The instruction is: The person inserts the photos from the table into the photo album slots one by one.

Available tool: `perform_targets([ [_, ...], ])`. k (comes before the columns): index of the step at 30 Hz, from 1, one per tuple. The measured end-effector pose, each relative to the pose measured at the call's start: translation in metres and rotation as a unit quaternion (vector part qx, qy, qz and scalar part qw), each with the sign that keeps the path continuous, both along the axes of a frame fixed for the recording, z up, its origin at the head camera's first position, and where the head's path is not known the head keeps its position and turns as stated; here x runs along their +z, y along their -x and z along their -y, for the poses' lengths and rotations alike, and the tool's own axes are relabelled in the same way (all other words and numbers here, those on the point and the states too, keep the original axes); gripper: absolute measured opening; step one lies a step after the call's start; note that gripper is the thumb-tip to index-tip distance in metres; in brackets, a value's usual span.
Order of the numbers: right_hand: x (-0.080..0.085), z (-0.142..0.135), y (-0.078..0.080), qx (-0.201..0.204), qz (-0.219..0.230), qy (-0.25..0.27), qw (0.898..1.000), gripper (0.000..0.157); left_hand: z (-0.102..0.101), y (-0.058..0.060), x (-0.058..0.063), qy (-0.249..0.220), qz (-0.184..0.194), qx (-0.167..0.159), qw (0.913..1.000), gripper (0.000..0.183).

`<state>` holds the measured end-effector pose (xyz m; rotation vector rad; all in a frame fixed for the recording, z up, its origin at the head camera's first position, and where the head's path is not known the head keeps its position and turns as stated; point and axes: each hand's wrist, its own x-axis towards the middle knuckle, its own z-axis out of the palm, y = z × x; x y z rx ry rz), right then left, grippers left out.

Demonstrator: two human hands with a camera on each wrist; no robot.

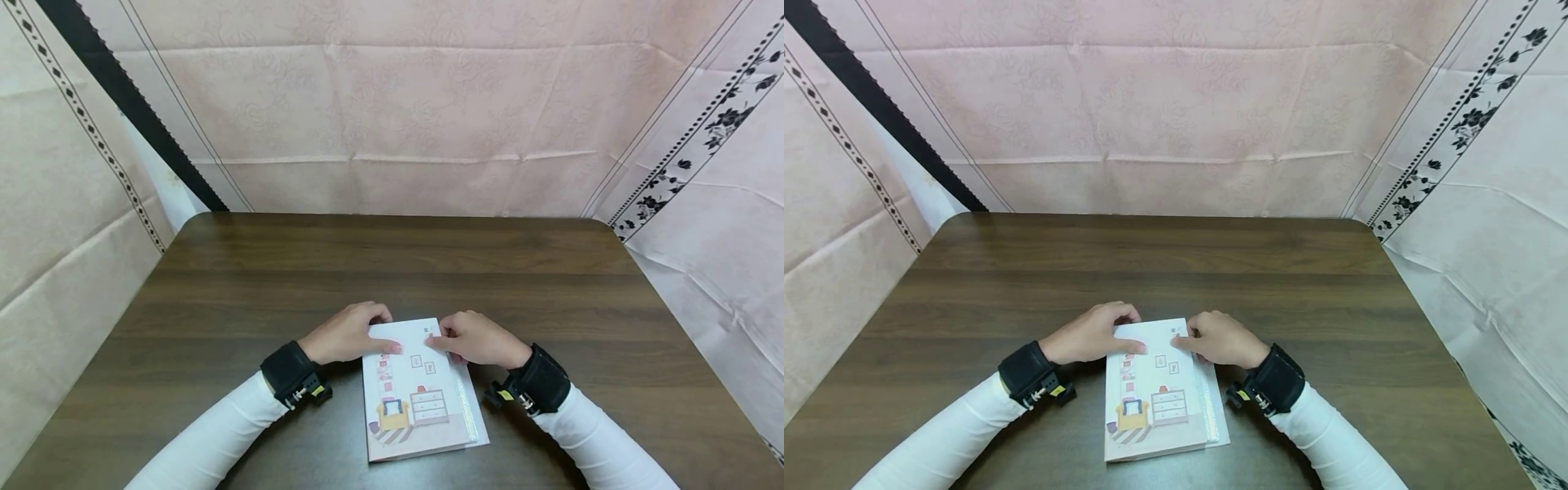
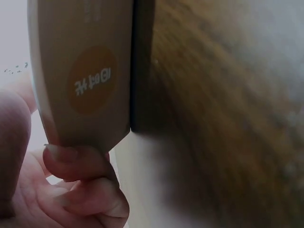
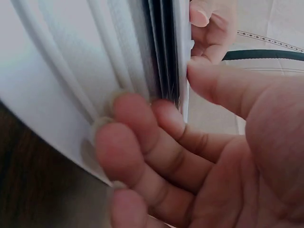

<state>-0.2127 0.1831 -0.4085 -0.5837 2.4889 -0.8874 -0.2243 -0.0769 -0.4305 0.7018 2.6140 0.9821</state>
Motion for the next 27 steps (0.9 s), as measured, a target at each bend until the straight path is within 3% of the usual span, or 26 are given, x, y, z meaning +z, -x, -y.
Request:
perform_targets([
  [9, -0.0017, 0.0006, -0.0009, 0.006, -0.023, -0.044, 0.999, 0.028, -0.0008, 0.0005, 0.0030, -0.005, -0.015, -0.013, 0.9998, 0.044],
  [27, -0.0049, 0.0034, -0.0022, 0.004, -0.037, -0.043, 0.998, 0.029, -0.0009, -0.0005, 0.0083, -0.008, -0.026, -0.028, 0.9992, 0.034],
])
